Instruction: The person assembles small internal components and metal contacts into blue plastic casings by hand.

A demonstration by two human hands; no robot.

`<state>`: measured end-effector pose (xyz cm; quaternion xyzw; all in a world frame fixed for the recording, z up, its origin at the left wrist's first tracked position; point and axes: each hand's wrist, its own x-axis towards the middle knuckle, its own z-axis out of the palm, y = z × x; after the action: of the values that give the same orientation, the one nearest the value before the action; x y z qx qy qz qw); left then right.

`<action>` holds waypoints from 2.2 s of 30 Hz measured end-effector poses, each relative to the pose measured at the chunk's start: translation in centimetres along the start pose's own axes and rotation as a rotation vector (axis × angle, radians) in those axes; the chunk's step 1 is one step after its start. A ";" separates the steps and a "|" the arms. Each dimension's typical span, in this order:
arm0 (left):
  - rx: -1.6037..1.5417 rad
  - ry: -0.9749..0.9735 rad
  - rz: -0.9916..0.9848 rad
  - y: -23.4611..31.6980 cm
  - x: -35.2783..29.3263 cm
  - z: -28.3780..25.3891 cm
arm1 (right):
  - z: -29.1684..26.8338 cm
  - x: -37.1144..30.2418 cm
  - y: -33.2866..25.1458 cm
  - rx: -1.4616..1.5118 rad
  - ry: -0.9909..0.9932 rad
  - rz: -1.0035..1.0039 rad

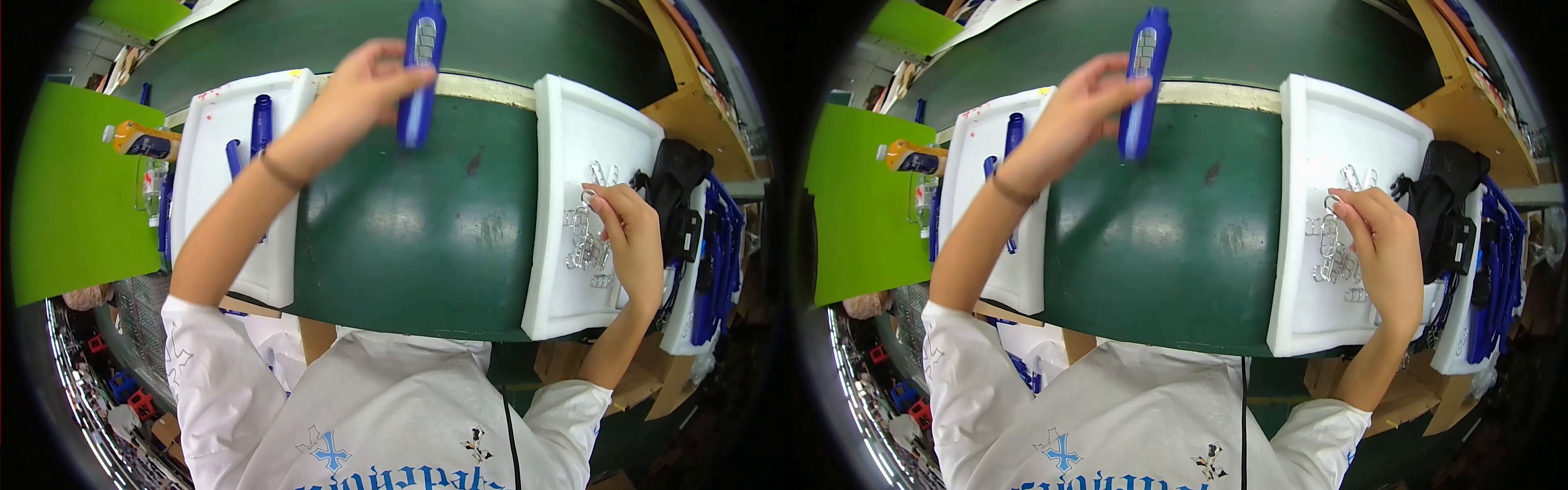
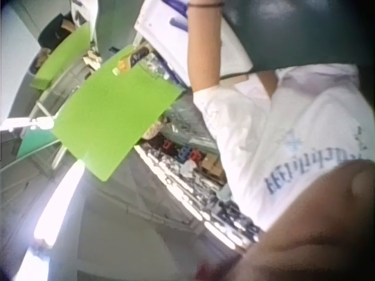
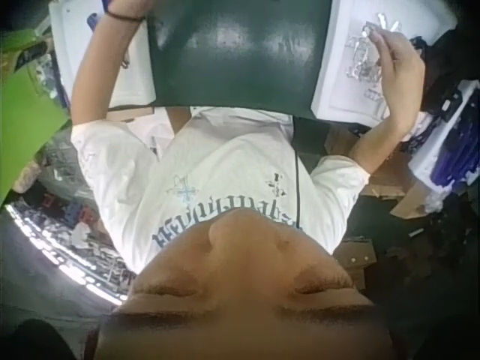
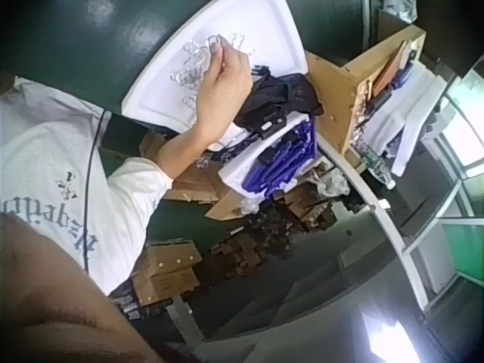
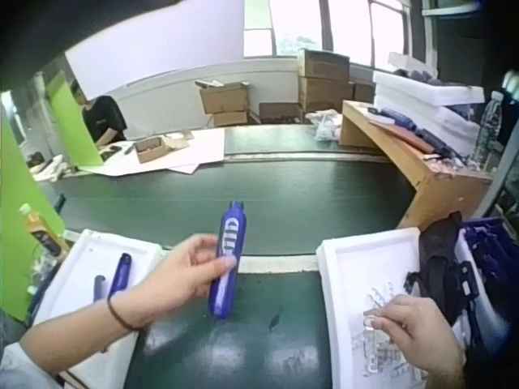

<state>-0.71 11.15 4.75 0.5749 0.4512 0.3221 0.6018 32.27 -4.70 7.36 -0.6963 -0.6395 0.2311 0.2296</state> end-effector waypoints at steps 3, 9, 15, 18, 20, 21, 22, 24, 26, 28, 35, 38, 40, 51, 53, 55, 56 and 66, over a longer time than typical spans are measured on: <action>0.133 0.208 0.135 -0.2 8.2 -5.0 | 0.3 0.1 -0.8 -0.065 0.067 -0.242; 0.287 0.381 -0.064 -6.1 15.8 -16.1 | 1.7 -0.3 -3.8 0.396 -0.038 -0.163; 1.211 0.219 0.403 -2.9 3.9 -17.9 | 2.8 0.4 -4.0 0.648 -0.145 -0.270; 1.261 0.099 0.102 -3.4 -2.4 -20.5 | 4.0 1.2 -5.9 0.784 -0.188 -0.152; 1.202 0.074 -0.005 -2.4 -4.9 -18.1 | 4.8 2.2 -6.6 0.854 -0.239 -0.153; 1.153 0.066 -0.127 -1.9 -6.0 -17.5 | 5.2 2.8 -7.5 0.845 -0.237 -0.153; 1.186 0.108 -0.050 -2.5 -6.1 -18.0 | 5.7 3.6 -8.5 0.869 -0.306 -0.130; 1.115 0.077 -0.083 -2.6 -5.8 -18.8 | 6.7 4.9 -10.0 0.886 -0.373 -0.109; 1.050 0.044 -0.122 -2.2 -5.6 -19.4 | 7.9 5.8 -10.3 0.933 -0.405 -0.132; 0.944 0.154 -0.123 -0.4 -5.6 -19.8 | 8.5 6.2 -10.0 0.979 -0.434 -0.135; -0.103 0.538 0.253 2.0 -7.3 -19.7 | 10.0 7.0 -7.6 1.193 -0.477 -0.046; -0.518 0.112 0.226 -0.4 -7.3 -14.9 | 10.1 6.8 -8.4 1.217 -0.476 -0.053; -0.650 -0.134 0.100 -2.2 -7.0 -11.3 | 10.3 6.7 -8.4 1.187 -0.512 -0.061; -0.599 -0.171 -0.164 -5.2 -7.8 1.8 | 11.8 6.0 -8.0 0.904 -0.360 -0.168; -0.610 -0.169 -0.140 -5.3 -7.9 2.0 | 11.1 5.9 -8.6 0.457 -0.366 -0.282; -0.424 -0.150 0.001 -5.8 -7.9 1.9 | 11.5 5.9 -8.7 0.467 -0.369 -0.309; -0.342 -0.162 -0.038 -5.8 -8.0 1.8 | 11.6 5.7 -8.9 0.479 -0.383 -0.357; -0.315 -0.268 -0.091 -5.8 -8.6 2.4 | 10.7 5.4 -9.4 0.902 -0.268 -0.221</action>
<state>-2.55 1.62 0.36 0.4906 0.3367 0.2817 0.7527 18.75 1.64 4.55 -0.4194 -0.5696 0.5473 0.4474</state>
